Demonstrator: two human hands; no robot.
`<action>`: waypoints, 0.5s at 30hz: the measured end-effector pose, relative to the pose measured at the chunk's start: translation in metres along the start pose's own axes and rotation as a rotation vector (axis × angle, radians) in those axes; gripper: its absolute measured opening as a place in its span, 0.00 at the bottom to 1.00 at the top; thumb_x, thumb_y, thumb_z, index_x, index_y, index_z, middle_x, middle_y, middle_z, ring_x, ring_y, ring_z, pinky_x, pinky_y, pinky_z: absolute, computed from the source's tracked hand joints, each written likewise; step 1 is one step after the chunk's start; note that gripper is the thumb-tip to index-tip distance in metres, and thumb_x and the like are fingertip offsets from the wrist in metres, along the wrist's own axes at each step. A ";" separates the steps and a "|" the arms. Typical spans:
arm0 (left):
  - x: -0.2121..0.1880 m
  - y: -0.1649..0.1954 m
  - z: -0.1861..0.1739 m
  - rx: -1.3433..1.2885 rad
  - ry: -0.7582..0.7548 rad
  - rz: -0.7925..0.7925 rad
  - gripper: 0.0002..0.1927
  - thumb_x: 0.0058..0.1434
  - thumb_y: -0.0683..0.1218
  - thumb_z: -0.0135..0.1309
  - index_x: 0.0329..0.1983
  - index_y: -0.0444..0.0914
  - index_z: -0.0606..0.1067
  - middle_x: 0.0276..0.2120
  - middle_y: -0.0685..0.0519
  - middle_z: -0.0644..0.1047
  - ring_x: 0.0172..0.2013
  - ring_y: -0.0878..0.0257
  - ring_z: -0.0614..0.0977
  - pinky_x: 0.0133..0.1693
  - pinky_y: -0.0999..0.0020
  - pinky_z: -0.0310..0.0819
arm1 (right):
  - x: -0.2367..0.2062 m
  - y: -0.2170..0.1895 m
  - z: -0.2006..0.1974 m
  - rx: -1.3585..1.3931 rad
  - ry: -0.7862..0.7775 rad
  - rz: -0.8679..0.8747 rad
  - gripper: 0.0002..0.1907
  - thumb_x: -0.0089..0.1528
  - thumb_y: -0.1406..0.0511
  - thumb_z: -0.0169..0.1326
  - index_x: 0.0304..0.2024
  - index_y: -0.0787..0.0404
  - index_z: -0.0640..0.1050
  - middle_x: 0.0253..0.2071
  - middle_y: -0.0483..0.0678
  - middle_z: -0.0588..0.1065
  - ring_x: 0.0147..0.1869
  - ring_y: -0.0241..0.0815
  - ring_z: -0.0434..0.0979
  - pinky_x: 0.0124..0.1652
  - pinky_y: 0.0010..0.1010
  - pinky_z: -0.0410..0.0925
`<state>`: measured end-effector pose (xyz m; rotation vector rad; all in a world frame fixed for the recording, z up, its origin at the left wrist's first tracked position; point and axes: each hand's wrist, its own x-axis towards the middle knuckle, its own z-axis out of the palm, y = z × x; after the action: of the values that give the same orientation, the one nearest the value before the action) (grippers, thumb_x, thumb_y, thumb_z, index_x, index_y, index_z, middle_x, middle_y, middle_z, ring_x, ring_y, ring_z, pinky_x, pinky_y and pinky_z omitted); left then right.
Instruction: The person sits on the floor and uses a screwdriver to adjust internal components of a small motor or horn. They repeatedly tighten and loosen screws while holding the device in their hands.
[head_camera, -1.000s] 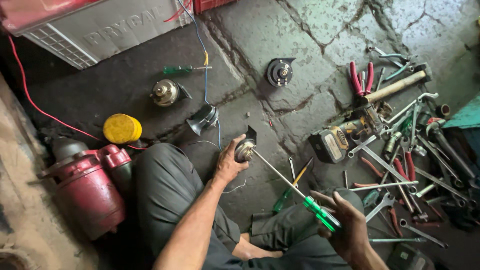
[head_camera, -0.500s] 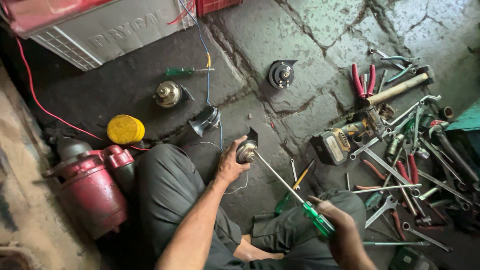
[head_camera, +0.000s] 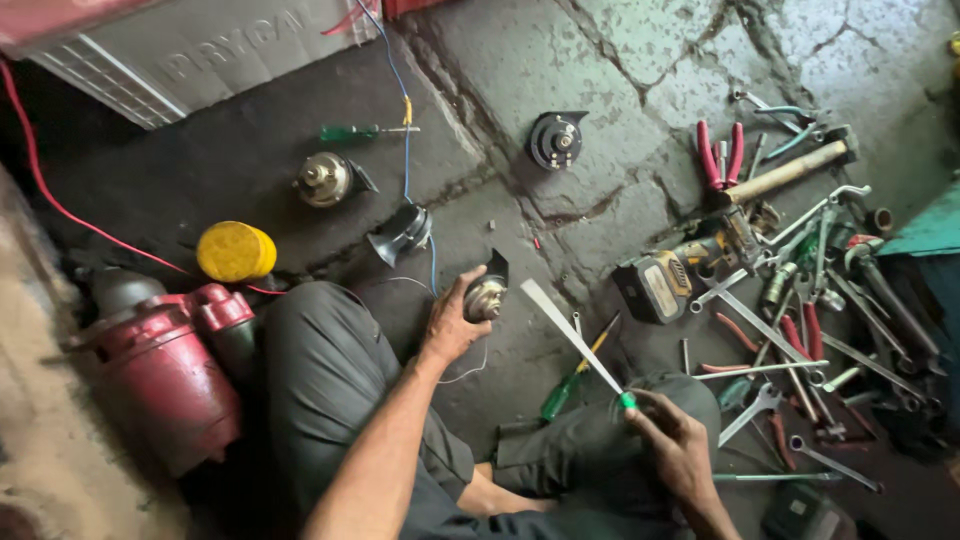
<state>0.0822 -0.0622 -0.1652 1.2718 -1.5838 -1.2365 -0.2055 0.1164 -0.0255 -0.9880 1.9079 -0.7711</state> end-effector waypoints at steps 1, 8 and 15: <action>0.000 0.001 0.000 0.003 0.013 0.008 0.46 0.41 0.40 0.67 0.67 0.48 0.65 0.60 0.44 0.75 0.59 0.44 0.77 0.58 0.55 0.73 | 0.009 0.004 0.002 0.195 0.020 0.112 0.16 0.61 0.65 0.60 0.51 0.65 0.81 0.36 0.47 0.81 0.37 0.29 0.77 0.36 0.24 0.69; 0.000 0.010 -0.005 0.008 -0.017 -0.067 0.47 0.41 0.42 0.67 0.68 0.49 0.65 0.59 0.44 0.75 0.58 0.44 0.78 0.58 0.54 0.72 | 0.080 -0.016 0.088 -0.436 0.509 -0.167 0.18 0.67 0.63 0.58 0.57 0.65 0.75 0.40 0.59 0.77 0.42 0.58 0.78 0.42 0.45 0.70; 0.003 0.014 -0.010 -0.019 -0.021 -0.039 0.47 0.43 0.43 0.67 0.69 0.48 0.64 0.62 0.46 0.74 0.61 0.45 0.76 0.61 0.55 0.71 | 0.073 -0.076 0.192 -0.401 0.415 -0.444 0.14 0.55 0.71 0.60 0.44 0.60 0.81 0.47 0.59 0.76 0.49 0.59 0.77 0.48 0.44 0.70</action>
<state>0.0869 -0.0672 -0.1489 1.2875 -1.5654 -1.2904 -0.0371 -0.0112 -0.0826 -1.6398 2.2868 -0.9164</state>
